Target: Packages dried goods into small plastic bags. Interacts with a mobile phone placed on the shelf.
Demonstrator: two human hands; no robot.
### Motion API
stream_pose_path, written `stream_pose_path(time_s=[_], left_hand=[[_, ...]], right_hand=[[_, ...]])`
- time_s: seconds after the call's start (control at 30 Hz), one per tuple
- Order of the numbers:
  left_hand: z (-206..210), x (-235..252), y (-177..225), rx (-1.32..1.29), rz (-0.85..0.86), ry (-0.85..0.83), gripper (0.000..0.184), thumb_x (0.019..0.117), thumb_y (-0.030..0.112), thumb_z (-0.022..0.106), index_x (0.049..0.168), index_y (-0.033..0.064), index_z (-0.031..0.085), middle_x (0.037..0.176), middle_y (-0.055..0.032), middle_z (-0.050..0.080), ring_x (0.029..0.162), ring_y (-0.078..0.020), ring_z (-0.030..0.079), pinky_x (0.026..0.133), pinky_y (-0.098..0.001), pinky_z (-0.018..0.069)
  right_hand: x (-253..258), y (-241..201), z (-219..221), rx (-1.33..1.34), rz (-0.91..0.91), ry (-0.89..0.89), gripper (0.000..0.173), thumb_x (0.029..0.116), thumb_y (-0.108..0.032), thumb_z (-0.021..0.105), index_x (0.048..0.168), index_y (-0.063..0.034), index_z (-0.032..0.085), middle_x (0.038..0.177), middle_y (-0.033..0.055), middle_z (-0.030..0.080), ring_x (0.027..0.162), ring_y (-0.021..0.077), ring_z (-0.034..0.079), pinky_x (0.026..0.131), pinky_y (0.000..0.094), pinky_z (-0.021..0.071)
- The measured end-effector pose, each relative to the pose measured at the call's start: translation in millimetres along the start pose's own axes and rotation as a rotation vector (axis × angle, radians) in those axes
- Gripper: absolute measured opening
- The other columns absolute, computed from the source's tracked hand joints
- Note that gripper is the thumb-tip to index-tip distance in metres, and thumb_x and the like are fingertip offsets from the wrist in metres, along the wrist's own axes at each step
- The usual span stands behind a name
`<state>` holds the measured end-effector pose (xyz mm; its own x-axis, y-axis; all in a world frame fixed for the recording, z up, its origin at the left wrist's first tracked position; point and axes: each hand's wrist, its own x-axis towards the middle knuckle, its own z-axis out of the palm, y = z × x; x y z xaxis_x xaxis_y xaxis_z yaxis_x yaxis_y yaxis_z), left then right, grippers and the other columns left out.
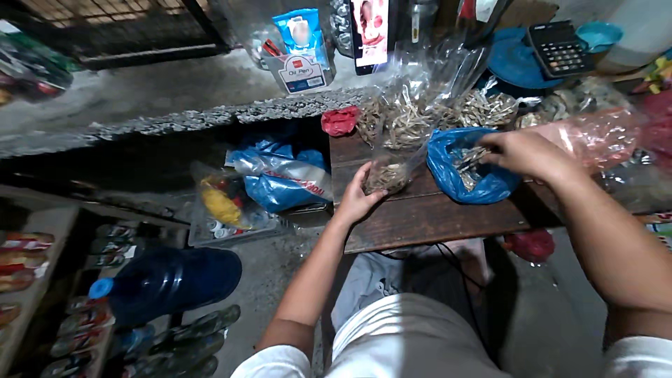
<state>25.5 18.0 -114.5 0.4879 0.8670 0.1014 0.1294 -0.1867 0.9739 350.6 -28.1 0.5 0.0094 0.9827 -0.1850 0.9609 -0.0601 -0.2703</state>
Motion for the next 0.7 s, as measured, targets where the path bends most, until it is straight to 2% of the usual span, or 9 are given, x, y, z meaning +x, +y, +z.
stream_pose_path(time_s=[0.2, 0.3, 0.37, 0.47, 0.5, 0.53, 0.6, 0.7], left_hand=[[-0.2, 0.3, -0.7, -0.016, -0.005, -0.011, 0.073, 0.0890, -0.003, 0.072, 0.153, -0.0008, 0.036, 0.146, -0.0189, 0.053, 0.125, -0.0173, 0.059, 0.104, -0.0335, 0.0494], [0.7, 0.1, -1.9, -0.041, 0.000, 0.000, 0.073, 0.0881, -0.004, 0.072, 0.152, -0.0005, 0.037, 0.144, -0.0175, 0.054, 0.123, -0.0146, 0.060, 0.103, -0.0316, 0.0500], [0.3, -0.1, -4.5, -0.056, 0.015, -0.003, 0.073, 0.0878, -0.005, 0.072, 0.152, -0.0009, 0.037, 0.144, -0.0174, 0.055, 0.123, -0.0138, 0.060, 0.103, -0.0307, 0.0500], [0.1, -0.4, -5.1, -0.065, 0.007, -0.003, 0.073, 0.0881, -0.004, 0.072, 0.152, 0.0000, 0.037, 0.144, -0.0168, 0.054, 0.123, -0.0144, 0.060, 0.103, -0.0315, 0.0501], [0.4, -0.8, -4.2, -0.066, 0.001, 0.000, 0.073, 0.0881, -0.004, 0.072, 0.152, 0.0005, 0.038, 0.144, -0.0160, 0.055, 0.122, -0.0139, 0.060, 0.103, -0.0311, 0.0504], [0.7, -1.1, -3.1, -0.069, -0.007, 0.001, 0.072, 0.0883, -0.004, 0.071, 0.152, 0.0011, 0.038, 0.143, -0.0154, 0.055, 0.121, -0.0134, 0.061, 0.102, -0.0308, 0.0508], [0.8, -1.0, -1.6, -0.075, -0.006, -0.001, 0.072, 0.0887, -0.005, 0.071, 0.152, 0.0002, 0.037, 0.143, -0.0160, 0.056, 0.120, -0.0132, 0.061, 0.102, -0.0301, 0.0504], [1.7, 3.3, -10.0, -0.103, 0.061, -0.001, 0.072, 0.0862, -0.006, 0.071, 0.149, -0.0057, 0.038, 0.141, -0.0187, 0.056, 0.120, -0.0109, 0.061, 0.102, -0.0267, 0.0501]], right_hand=[[-6.3, -9.2, -34.4, 0.099, -0.059, 0.118, 0.029, 0.0980, -0.006, 0.067, 0.126, 0.0020, 0.067, 0.111, 0.0306, 0.069, 0.103, 0.0495, 0.066, 0.093, 0.0706, 0.0456], [-12.9, -33.3, -66.7, 0.121, -0.148, 0.208, 0.028, 0.0978, -0.007, 0.067, 0.125, 0.0003, 0.067, 0.106, 0.0263, 0.069, 0.095, 0.0405, 0.067, 0.088, 0.0633, 0.0500], [-15.0, -52.9, -85.2, 0.117, -0.226, 0.241, 0.029, 0.0980, -0.008, 0.067, 0.126, -0.0020, 0.067, 0.108, 0.0233, 0.069, 0.094, 0.0344, 0.067, 0.087, 0.0581, 0.0507], [-10.8, -83.0, -98.8, 0.071, -0.389, 0.264, 0.029, 0.0982, -0.013, 0.065, 0.126, -0.0064, 0.067, 0.106, 0.0157, 0.069, 0.090, 0.0214, 0.066, 0.084, 0.0454, 0.0534], [-9.6, -95.8, -99.5, 0.046, -0.438, 0.256, 0.028, 0.0985, -0.014, 0.065, 0.125, -0.0069, 0.067, 0.106, 0.0144, 0.070, 0.090, 0.0198, 0.066, 0.084, 0.0432, 0.0533], [-7.5, -108.3, -98.7, 0.009, -0.479, 0.240, 0.026, 0.0986, -0.015, 0.065, 0.124, -0.0075, 0.068, 0.105, 0.0142, 0.071, 0.090, 0.0214, 0.067, 0.084, 0.0445, 0.0534], [-0.8, -129.9, -93.9, -0.067, -0.526, 0.178, 0.024, 0.0989, -0.012, 0.065, 0.122, -0.0064, 0.069, 0.104, 0.0171, 0.071, 0.091, 0.0301, 0.068, 0.084, 0.0536, 0.0518], [12.3, -150.9, -83.4, -0.204, -0.543, 0.058, 0.021, 0.0986, -0.008, 0.065, 0.119, -0.0062, 0.070, 0.104, 0.0186, 0.071, 0.097, 0.0389, 0.069, 0.086, 0.0620, 0.0511]])
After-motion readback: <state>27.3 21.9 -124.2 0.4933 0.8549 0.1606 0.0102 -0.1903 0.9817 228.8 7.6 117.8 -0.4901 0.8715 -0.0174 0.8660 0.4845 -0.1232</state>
